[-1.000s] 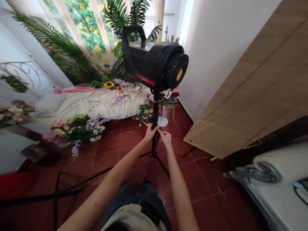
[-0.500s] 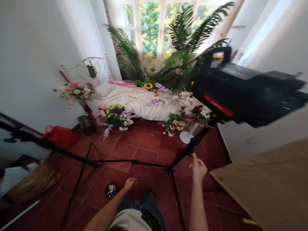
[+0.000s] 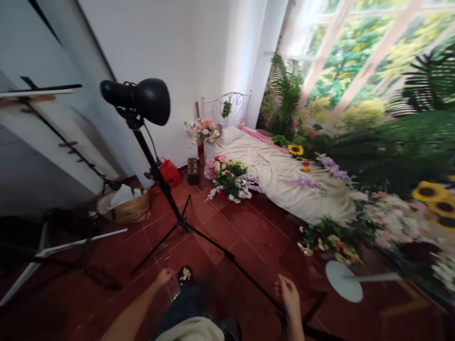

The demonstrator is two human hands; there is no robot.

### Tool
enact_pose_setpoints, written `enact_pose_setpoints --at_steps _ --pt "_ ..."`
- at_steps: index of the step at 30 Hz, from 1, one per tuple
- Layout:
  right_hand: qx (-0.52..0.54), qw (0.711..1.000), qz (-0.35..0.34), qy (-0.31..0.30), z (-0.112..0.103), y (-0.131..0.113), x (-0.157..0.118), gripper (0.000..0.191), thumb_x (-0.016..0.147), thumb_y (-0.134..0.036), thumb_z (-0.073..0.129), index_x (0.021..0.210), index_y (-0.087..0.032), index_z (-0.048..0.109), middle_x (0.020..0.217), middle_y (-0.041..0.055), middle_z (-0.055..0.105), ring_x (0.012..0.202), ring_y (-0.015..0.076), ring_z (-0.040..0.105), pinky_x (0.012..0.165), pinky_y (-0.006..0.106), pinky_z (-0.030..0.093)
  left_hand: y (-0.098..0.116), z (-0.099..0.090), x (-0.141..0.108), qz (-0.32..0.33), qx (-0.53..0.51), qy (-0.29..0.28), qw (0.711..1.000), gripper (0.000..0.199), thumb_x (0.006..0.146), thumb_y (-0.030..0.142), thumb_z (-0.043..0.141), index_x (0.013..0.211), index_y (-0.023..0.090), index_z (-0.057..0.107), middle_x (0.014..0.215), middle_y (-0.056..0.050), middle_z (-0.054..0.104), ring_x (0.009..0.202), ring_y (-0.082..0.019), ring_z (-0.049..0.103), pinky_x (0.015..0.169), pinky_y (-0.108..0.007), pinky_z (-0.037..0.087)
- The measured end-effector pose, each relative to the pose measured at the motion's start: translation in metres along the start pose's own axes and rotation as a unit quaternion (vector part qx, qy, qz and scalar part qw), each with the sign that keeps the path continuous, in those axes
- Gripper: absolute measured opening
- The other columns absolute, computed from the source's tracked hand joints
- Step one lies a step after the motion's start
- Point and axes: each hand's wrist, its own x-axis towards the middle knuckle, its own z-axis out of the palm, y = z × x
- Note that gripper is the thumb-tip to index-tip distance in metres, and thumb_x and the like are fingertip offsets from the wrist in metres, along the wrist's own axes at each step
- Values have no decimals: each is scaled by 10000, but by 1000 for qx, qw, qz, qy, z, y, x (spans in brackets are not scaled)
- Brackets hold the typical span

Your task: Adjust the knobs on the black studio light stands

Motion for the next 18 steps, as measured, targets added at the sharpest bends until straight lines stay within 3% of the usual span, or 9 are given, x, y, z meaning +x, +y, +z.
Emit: enact_pose_setpoints --at_steps 2,4,7,9,11,13,15,18 --pt "-53 995 -17 -86 76 -17 -4 516 382 -566 734 675 -175 566 514 14 603 444 151 566 417 244 449 47 -38 35 106 -86 46 990 189 586 285 654 510 157 538 570 -8 612 720 -221 641 686 -325 499" --pt "-104 979 -53 -167 150 -33 -12 494 446 -597 699 668 -176 570 530 18 605 465 157 575 437 246 443 105 -81 70 193 -178 149 953 199 581 298 691 671 158 582 706 -20 629 784 -202 625 786 -349 491" --pt "-159 939 -109 -284 252 -47 -26 458 593 -620 621 666 -170 587 584 39 622 501 156 582 480 252 443 190 -144 114 310 -268 327 852 471 557 345 754 946 170 554 975 -63 589 938 -192 582 880 -371 461" --pt "-184 910 -125 -350 314 -52 -34 458 657 -615 587 678 -158 607 591 44 624 501 147 571 494 252 439 233 -180 133 344 -291 392 802 542 563 361 766 1005 173 515 1044 -83 559 970 -183 563 912 -374 444" --pt "-196 886 -124 -402 373 -58 -40 455 691 -595 580 697 -142 624 573 36 616 490 132 557 490 241 430 263 -207 145 368 -314 397 780 516 589 367 757 1003 178 513 1019 -78 576 959 -169 568 918 -358 442" --pt "-204 870 -109 -435 428 -66 -46 434 722 -563 582 712 -132 628 554 23 607 463 112 538 464 220 412 280 -226 151 393 -337 352 780 434 609 378 743 938 176 545 927 -62 612 900 -161 591 885 -337 463" --pt "-214 865 -86 -446 480 -79 -52 400 759 -525 579 724 -129 622 547 15 603 427 89 514 429 197 387 289 -236 155 398 -352 280 799 347 615 405 729 819 167 581 797 -48 634 786 -160 614 807 -324 496" --pt "-209 868 -61 -445 550 -102 -61 401 818 -516 532 757 -128 614 561 24 611 409 73 505 417 180 391 292 -242 159 347 -377 200 835 318 571 424 746 671 158 604 667 -45 640 646 -163 612 688 -310 512"
